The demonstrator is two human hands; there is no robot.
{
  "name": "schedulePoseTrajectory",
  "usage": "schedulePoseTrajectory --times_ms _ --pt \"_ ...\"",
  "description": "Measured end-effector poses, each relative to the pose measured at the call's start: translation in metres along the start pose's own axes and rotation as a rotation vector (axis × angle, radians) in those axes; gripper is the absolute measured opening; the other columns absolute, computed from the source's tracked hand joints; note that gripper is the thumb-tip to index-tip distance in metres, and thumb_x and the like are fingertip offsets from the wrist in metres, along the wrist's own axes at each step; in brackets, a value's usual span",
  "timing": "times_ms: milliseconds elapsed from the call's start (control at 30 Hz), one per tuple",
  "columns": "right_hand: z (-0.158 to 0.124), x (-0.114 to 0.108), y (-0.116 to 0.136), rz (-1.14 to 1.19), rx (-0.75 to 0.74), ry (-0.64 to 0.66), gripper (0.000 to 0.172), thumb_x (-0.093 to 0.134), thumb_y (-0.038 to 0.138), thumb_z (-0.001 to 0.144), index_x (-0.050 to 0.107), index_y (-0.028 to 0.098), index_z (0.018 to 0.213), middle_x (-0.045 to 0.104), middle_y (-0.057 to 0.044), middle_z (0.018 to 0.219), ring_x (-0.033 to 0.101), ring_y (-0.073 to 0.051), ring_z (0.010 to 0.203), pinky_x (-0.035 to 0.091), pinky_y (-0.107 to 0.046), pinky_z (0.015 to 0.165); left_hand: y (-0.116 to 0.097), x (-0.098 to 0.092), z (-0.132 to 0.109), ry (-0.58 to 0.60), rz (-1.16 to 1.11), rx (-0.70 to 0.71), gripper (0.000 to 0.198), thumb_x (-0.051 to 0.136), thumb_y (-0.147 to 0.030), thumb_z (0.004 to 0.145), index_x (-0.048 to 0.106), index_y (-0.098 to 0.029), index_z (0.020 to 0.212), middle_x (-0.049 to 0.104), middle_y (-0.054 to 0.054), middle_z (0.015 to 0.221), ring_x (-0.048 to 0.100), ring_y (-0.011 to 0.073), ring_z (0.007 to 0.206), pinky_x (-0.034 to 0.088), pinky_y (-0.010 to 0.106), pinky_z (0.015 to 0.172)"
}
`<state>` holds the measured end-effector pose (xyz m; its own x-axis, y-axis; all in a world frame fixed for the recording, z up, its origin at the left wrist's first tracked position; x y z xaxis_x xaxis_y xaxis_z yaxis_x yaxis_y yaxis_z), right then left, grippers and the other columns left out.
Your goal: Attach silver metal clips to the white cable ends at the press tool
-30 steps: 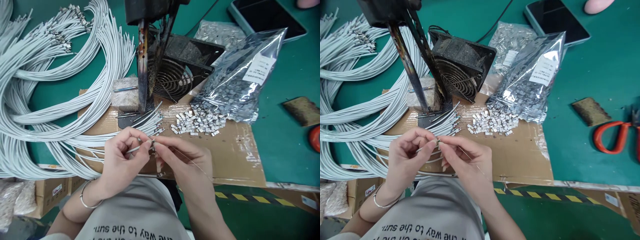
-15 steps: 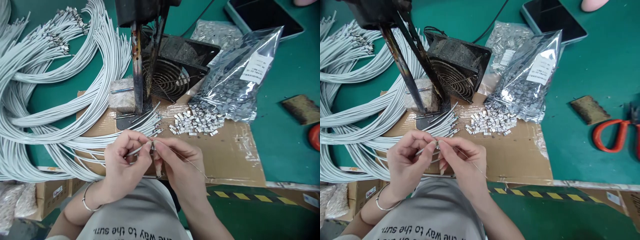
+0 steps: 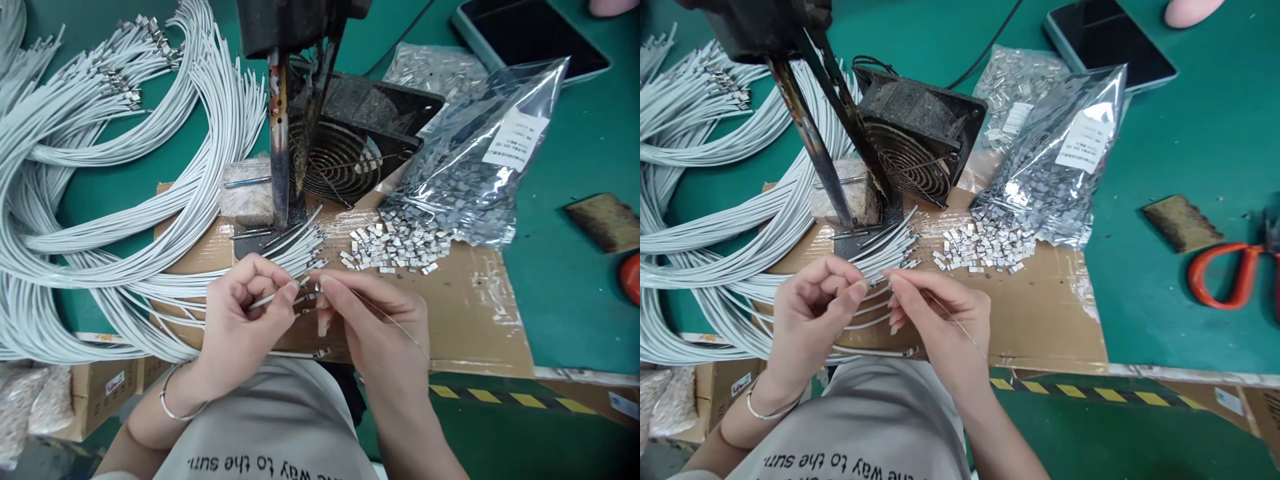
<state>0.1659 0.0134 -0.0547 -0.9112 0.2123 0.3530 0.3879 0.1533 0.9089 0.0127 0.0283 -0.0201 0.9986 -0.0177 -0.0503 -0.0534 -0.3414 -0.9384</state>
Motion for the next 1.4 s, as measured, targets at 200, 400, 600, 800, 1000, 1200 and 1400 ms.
schedulePoseTrajectory --times_ms 200,400,600,800,1000,1200,1400 --pt "0.005 0.002 0.009 -0.218 -0.124 0.098 0.031 0.077 0.009 0.090 0.089 0.037 0.096 0.077 0.004 0.076 0.066 -0.007 0.060 0.055 -0.017 0.055 0.003 0.000 0.002 0.081 -0.090 -0.078 0.015 0.072 -0.015 0.090 0.066 -0.018 0.077 0.044 -0.010 0.049 0.019 0.0042 0.046 0.017 0.017 0.043" --pt "0.006 0.002 0.021 -0.290 -0.269 0.201 0.035 0.079 0.005 0.088 0.088 0.036 0.102 0.079 0.003 0.081 0.068 -0.007 0.063 0.053 -0.017 0.054 0.002 0.000 0.002 0.127 -0.118 -0.121 0.015 0.074 -0.015 0.089 0.067 -0.018 0.076 0.045 -0.010 0.050 0.020 0.0045 0.047 0.020 0.017 0.045" --pt "0.007 0.002 0.037 -0.447 -0.448 0.307 0.034 0.076 0.004 0.091 0.087 0.031 0.109 0.081 0.000 0.087 0.073 -0.010 0.071 0.059 -0.021 0.064 0.001 0.002 0.000 0.164 -0.094 -0.148 0.017 0.077 -0.012 0.082 0.064 -0.018 0.072 0.043 -0.011 0.048 0.018 0.0045 0.047 0.018 0.019 0.045" --pt "0.007 -0.001 0.044 -0.535 -0.485 0.324 0.029 0.078 0.010 0.092 0.087 0.034 0.104 0.082 0.001 0.085 0.073 -0.013 0.068 0.060 -0.026 0.063 -0.001 0.002 -0.001 0.110 -0.046 -0.167 0.016 0.078 -0.015 0.078 0.064 -0.018 0.070 0.043 -0.010 0.048 0.020 0.0047 0.046 0.016 0.020 0.046" --pt "0.008 -0.017 0.028 -0.295 -0.246 0.058 0.025 0.079 0.009 0.088 0.087 0.032 0.092 0.075 0.003 0.069 0.064 -0.010 0.053 0.055 -0.022 0.048 -0.009 -0.002 -0.006 -0.116 -0.014 -0.169 0.014 0.080 -0.014 0.072 0.068 -0.018 0.068 0.049 -0.008 0.048 0.030 0.0046 0.045 0.024 0.019 0.046" --pt "0.004 -0.015 0.009 -0.123 -0.098 -0.035 0.013 0.081 0.015 0.089 0.086 0.028 0.087 0.076 0.002 0.068 0.067 -0.011 0.052 0.058 -0.021 0.047 -0.008 -0.007 -0.002 -0.077 0.063 0.004 0.011 0.081 -0.014 0.078 0.073 -0.018 0.072 0.058 -0.004 0.054 0.040 0.0058 0.047 0.028 0.017 0.043" --pt "0.004 -0.005 0.014 -0.139 -0.127 0.021 0.014 0.079 0.016 0.091 0.087 0.028 0.089 0.080 -0.001 0.079 0.067 -0.011 0.058 0.059 -0.023 0.052 -0.008 -0.011 -0.001 -0.113 0.123 0.035 0.012 0.079 -0.018 0.082 0.074 -0.018 0.072 0.068 0.002 0.068 0.047 0.0088 0.053 0.030 0.020 0.045"
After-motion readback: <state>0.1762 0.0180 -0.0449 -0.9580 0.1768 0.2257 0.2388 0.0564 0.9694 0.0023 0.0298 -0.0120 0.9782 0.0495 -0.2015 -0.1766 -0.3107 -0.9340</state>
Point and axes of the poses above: each hand's wrist, its own z-axis towards the middle knuckle, its own x-axis out of the palm, y = z × x, the point moved 6 cm from there along z, towards the middle knuckle
